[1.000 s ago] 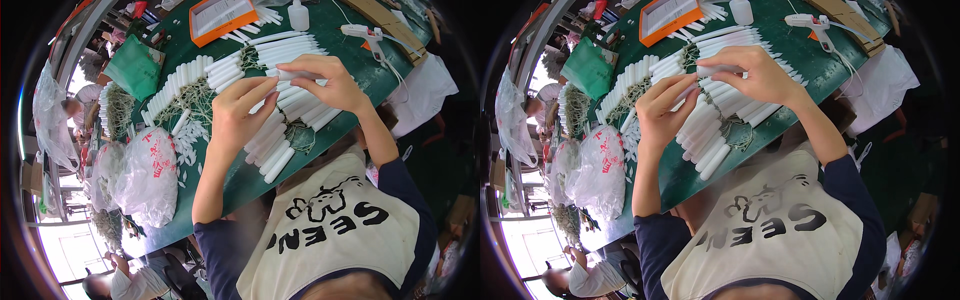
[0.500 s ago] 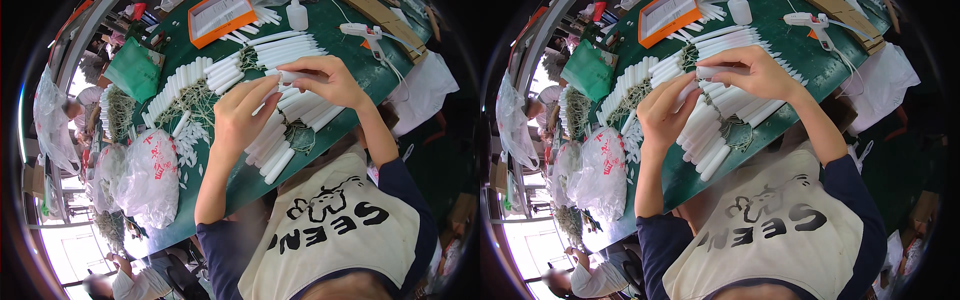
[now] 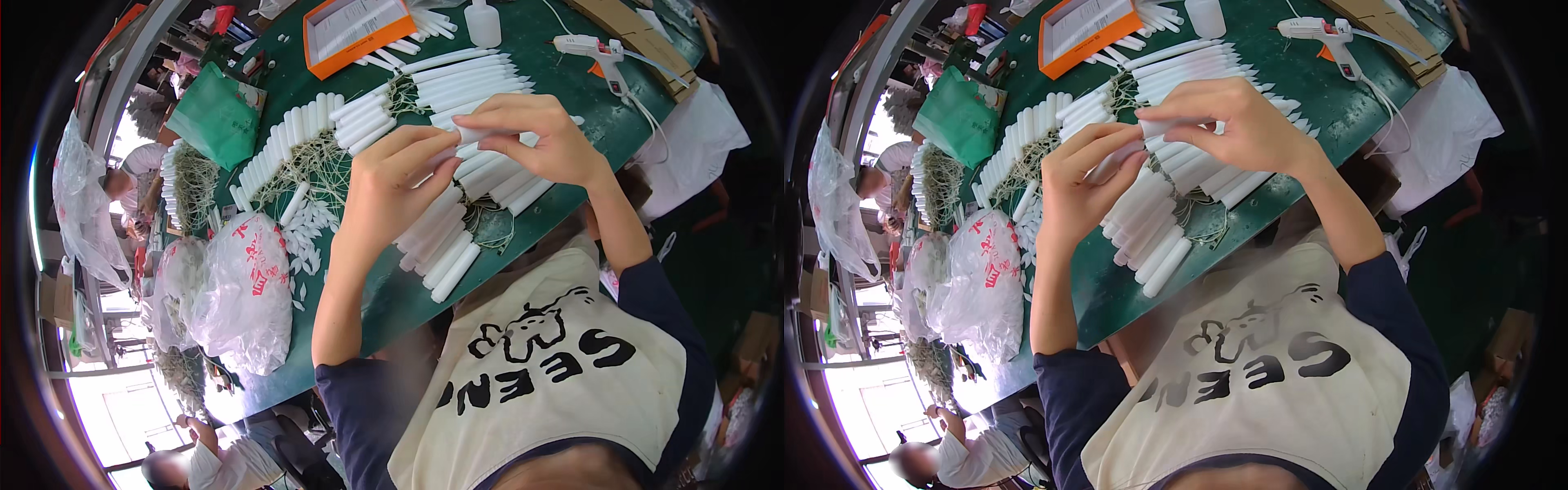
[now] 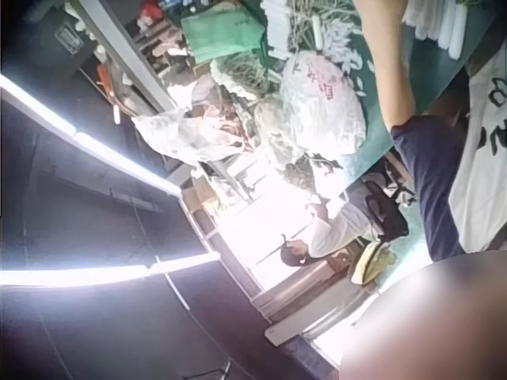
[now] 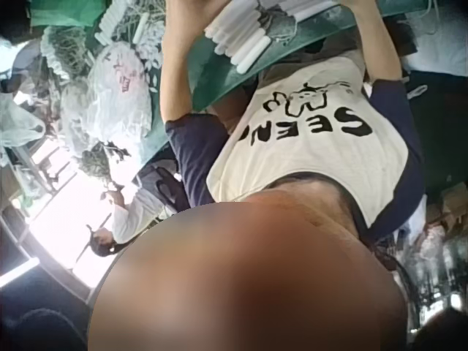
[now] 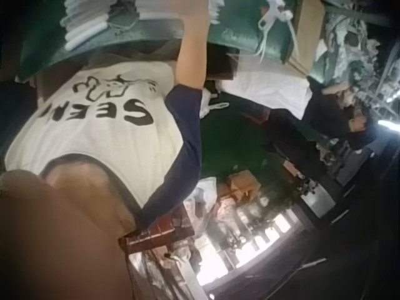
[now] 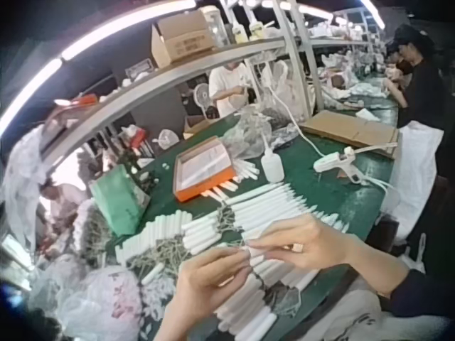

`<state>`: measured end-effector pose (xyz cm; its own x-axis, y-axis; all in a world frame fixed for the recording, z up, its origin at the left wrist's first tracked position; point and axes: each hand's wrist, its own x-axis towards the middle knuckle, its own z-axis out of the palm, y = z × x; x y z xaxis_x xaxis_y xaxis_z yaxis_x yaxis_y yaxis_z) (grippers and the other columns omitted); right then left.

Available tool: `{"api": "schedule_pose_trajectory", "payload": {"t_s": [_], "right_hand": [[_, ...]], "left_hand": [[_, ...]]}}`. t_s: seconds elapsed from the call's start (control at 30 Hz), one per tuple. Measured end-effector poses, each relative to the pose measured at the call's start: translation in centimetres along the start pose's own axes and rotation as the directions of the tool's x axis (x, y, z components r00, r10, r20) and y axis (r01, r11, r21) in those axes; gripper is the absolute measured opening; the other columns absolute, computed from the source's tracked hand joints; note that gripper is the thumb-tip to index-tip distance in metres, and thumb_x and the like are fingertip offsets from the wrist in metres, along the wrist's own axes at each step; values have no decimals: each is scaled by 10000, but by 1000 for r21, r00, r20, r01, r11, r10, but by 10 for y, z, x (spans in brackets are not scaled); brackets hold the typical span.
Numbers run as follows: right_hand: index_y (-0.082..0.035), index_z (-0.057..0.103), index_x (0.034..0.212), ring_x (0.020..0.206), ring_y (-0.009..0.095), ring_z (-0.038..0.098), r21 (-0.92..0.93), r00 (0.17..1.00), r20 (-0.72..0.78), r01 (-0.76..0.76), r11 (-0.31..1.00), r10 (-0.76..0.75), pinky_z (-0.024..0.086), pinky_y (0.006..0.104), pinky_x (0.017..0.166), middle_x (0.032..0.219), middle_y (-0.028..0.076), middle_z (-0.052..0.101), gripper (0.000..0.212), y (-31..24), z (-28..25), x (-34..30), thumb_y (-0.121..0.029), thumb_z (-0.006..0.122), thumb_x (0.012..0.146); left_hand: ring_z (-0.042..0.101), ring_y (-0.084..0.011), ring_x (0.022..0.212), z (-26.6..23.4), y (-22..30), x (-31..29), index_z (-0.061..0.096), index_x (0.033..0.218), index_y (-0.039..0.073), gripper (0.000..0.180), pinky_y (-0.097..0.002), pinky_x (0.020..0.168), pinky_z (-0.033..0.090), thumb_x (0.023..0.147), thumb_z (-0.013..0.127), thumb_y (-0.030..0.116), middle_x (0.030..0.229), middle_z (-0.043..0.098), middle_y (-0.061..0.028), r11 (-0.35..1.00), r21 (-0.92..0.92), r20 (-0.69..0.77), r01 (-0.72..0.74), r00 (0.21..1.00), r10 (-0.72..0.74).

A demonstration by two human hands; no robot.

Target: The person is assembling artificial plants by attaching green plastic foliage to white tubes using a hot glue gun.

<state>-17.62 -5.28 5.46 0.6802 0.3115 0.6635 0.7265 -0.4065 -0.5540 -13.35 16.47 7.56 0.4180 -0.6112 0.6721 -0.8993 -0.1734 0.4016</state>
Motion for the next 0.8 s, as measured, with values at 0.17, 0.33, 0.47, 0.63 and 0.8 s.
{"api": "schedule_pose_trajectory", "payload": {"t_s": [0.17, 0.33, 0.47, 0.63, 0.8], "right_hand": [[-35, 671, 1113, 794, 233, 638, -78, 995, 7, 97, 992, -97, 514, 299, 667, 958, 110, 671, 396, 0, 4, 0, 76, 685, 734], [-38, 672, 1108, 802, 233, 637, -115, 998, -6, 65, 991, -66, 515, 301, 678, 964, 100, 666, 385, 6, 10, 2, 63, 688, 738], [-48, 680, 1093, 803, 232, 635, -147, 993, -66, 85, 986, -95, 516, 301, 682, 954, 93, 662, 376, 9, 8, 3, 53, 696, 731], [-81, 706, 1038, 788, 220, 629, -330, 983, -68, 138, 934, -169, 513, 298, 668, 922, 67, 654, 346, 6, 8, 8, 39, 713, 713], [-91, 709, 1030, 781, 215, 629, -322, 981, -56, 159, 933, -186, 511, 300, 659, 915, 55, 652, 350, 8, 11, 11, 38, 716, 706]], "left_hand": [[644, -201, 730, -7, -2, 0, 696, 977, 35, 240, -292, 624, 518, 743, 731, -3, 951, 656, -84, 995, -67, 162, 79, 984, -67], [638, -194, 736, -3, -8, -5, 700, 967, 44, 231, -297, 624, 516, 743, 747, 23, 959, 657, -82, 990, -17, 89, 136, 987, -134], [665, -190, 750, 5, -9, -4, 698, 951, 36, 219, -298, 642, 531, 739, 752, 18, 920, 682, -85, 987, -22, -39, 156, 987, -157], [698, -206, 769, 10, -12, -12, 690, 948, 16, 220, -279, 661, 543, 738, 756, 16, 901, 692, -94, 961, -138, -112, 241, 960, -256], [698, -204, 764, 11, -15, -9, 688, 948, 12, 225, -273, 662, 541, 734, 759, 13, 904, 694, -97, 972, -124, -143, 199, 966, -216]]}}
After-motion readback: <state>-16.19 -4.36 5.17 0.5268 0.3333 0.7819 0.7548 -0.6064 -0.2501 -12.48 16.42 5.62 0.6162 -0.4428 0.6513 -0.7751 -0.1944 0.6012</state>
